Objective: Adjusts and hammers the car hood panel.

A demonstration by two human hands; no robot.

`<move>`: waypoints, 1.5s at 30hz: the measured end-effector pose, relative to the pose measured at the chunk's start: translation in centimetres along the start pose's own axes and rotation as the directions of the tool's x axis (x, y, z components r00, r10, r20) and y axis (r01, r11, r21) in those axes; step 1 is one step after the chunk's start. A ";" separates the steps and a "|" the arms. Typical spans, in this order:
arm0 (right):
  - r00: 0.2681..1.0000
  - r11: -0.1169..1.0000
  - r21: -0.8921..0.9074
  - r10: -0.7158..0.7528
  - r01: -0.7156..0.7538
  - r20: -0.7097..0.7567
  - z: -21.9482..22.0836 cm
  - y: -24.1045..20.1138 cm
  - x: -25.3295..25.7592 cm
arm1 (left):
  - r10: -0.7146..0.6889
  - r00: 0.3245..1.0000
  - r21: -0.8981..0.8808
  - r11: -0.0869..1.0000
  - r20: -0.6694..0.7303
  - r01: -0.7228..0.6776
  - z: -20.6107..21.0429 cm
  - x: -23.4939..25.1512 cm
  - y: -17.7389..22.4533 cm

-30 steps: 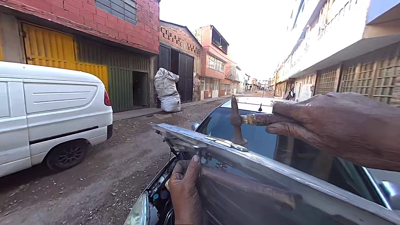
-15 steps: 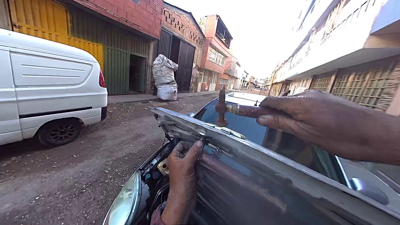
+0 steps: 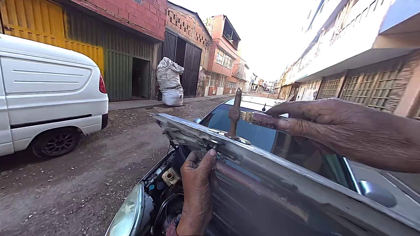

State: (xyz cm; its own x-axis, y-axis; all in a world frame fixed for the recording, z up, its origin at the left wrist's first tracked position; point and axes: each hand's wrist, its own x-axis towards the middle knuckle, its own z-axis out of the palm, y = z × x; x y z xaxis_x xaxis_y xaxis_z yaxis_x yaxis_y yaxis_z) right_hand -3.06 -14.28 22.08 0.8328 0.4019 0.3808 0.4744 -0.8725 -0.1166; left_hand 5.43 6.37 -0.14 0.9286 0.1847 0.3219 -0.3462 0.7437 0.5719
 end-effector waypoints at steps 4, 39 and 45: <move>0.995 0.991 0.107 0.080 -0.086 0.060 0.4 0.4 0.0 | 0.015 0.999 -0.057 0.998 0.039 -0.013 0.9 -0.5 -1.0; 0.973 0.973 -0.140 -0.198 0.182 -0.116 1.1 3.8 0.3 | 0.058 0.990 -0.043 0.998 0.127 -0.052 1.2 0.2 -1.4; 0.986 0.986 -0.080 -0.149 0.143 -0.076 1.2 3.4 -0.1 | 0.055 0.990 -0.001 0.998 0.127 -0.055 1.5 -0.1 -1.3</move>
State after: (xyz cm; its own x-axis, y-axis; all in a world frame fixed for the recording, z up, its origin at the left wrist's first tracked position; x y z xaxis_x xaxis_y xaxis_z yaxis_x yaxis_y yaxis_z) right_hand -1.16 -16.95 20.60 0.7285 0.5055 0.4625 0.5643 -0.8254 0.0133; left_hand 5.64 4.40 0.23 0.8837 0.1419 0.4460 -0.3965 0.7332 0.5524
